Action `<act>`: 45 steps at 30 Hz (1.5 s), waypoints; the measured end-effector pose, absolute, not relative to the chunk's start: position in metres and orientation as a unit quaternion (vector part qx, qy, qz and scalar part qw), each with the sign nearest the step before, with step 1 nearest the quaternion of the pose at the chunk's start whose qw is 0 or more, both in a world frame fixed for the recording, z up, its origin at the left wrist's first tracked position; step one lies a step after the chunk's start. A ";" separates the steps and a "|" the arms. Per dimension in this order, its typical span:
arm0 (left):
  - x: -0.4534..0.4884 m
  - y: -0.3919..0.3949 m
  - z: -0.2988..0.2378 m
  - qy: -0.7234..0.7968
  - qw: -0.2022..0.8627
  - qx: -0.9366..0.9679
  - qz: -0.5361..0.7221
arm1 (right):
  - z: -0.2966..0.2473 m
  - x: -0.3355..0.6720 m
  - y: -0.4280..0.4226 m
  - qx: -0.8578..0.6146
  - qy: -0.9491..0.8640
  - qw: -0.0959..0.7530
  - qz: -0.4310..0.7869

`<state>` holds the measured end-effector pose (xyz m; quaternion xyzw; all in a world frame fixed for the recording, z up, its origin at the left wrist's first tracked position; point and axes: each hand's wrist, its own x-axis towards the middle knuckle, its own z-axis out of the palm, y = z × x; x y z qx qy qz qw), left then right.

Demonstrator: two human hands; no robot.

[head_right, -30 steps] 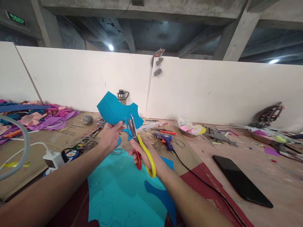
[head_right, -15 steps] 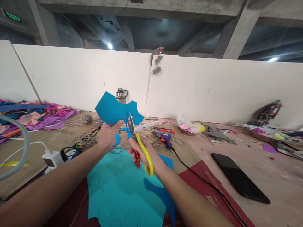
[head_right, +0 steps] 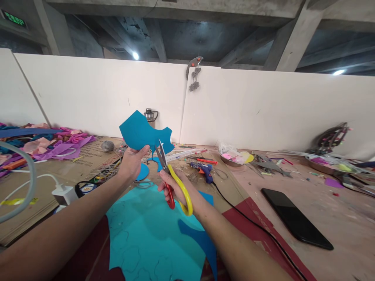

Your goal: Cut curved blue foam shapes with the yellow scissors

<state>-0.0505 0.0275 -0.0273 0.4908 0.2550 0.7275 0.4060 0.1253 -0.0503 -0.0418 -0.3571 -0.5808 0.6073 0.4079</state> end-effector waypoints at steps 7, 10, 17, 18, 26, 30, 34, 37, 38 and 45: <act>-0.047 0.026 -0.027 0.228 0.408 0.470 0.749 | -0.040 0.122 -0.054 -0.369 -0.575 0.421 0.597; -0.046 0.024 -0.028 0.243 0.418 0.465 0.742 | -0.038 0.121 -0.058 -0.375 -0.582 0.429 0.580; -0.050 0.028 -0.030 0.268 0.448 0.463 0.716 | -0.035 0.124 -0.056 -0.367 -0.565 0.426 0.604; -0.051 0.029 -0.030 0.266 0.456 0.460 0.714 | -0.035 0.125 -0.056 -0.363 -0.562 0.423 0.611; -0.046 0.022 -0.023 0.250 0.510 0.420 0.708 | -0.038 0.123 -0.055 -0.379 -0.603 0.427 0.557; -0.032 0.010 -0.026 0.241 0.560 0.388 0.691 | -0.038 0.118 -0.056 -0.389 -0.609 0.455 0.520; -0.018 -0.005 -0.032 0.244 0.617 0.395 0.635 | -0.037 0.116 -0.056 -0.393 -0.597 0.477 0.510; -0.012 -0.013 -0.034 0.243 0.646 0.418 0.590 | -0.037 0.116 -0.056 -0.388 -0.597 0.497 0.496; -0.010 -0.014 -0.035 0.246 0.638 0.410 0.603 | -0.037 0.116 -0.056 -0.387 -0.596 0.505 0.490; -0.002 -0.015 -0.044 0.267 0.596 0.379 0.655 | -0.037 0.115 -0.057 -0.385 -0.573 0.531 0.491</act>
